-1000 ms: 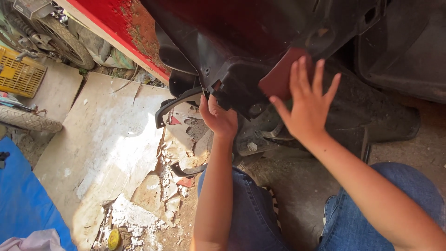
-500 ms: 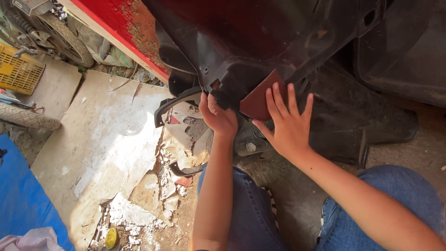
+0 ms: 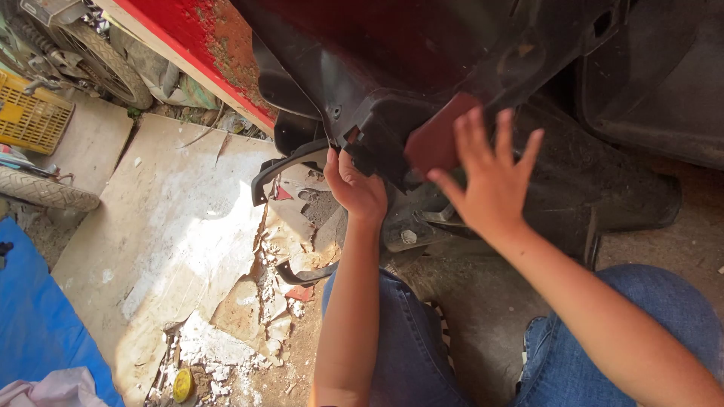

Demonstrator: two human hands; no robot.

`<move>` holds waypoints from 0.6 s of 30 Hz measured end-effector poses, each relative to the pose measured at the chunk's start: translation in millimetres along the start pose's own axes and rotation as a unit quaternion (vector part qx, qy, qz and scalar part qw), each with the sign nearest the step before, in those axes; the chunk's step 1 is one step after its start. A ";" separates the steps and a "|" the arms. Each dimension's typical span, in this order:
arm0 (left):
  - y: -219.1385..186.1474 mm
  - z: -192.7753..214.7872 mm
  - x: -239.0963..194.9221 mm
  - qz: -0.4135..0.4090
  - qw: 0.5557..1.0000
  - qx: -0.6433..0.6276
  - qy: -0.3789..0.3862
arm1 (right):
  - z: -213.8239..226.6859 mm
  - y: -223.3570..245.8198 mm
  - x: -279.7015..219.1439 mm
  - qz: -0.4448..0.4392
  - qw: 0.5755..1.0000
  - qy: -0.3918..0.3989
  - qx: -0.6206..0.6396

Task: The person sands the surface of a large black plastic motorcycle part using a piece of sandpaper. They hold the part steady with one hand while rubbing the sandpaper back and forth across the curved surface with the other hand.

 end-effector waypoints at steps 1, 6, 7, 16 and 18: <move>2.0 3.5 -0.7 -0.001 1.000 -0.001 -0.001 | 0.6 0.9 -0.8 0.001 1.000 0.001 -0.001; 3.0 5.1 3.3 -0.019 1.000 0.004 -0.005 | -22.3 21.7 -23.7 0.030 0.999 -0.011 0.004; 1.6 1.9 3.3 -0.018 1.000 0.006 -0.004 | -22.9 20.1 -21.4 0.029 0.999 -0.012 0.006; 8.4 8.8 1.2 0.003 0.999 -0.019 -0.039 | -8.0 14.3 -14.6 0.011 0.999 -0.026 -0.018; 3.7 8.9 2.3 -0.019 0.999 0.011 -0.033 | -28.1 25.8 -22.7 0.039 0.999 0.011 -0.020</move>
Point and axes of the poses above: each hand's wrist, its own x-axis towards the middle knuckle, its own z-axis out of the back of the hand, y = z × x, the point moved 7 cm from there along x, towards the middle knuckle, and after that the axes turned 6 degrees about y, right-handed, at the moved point
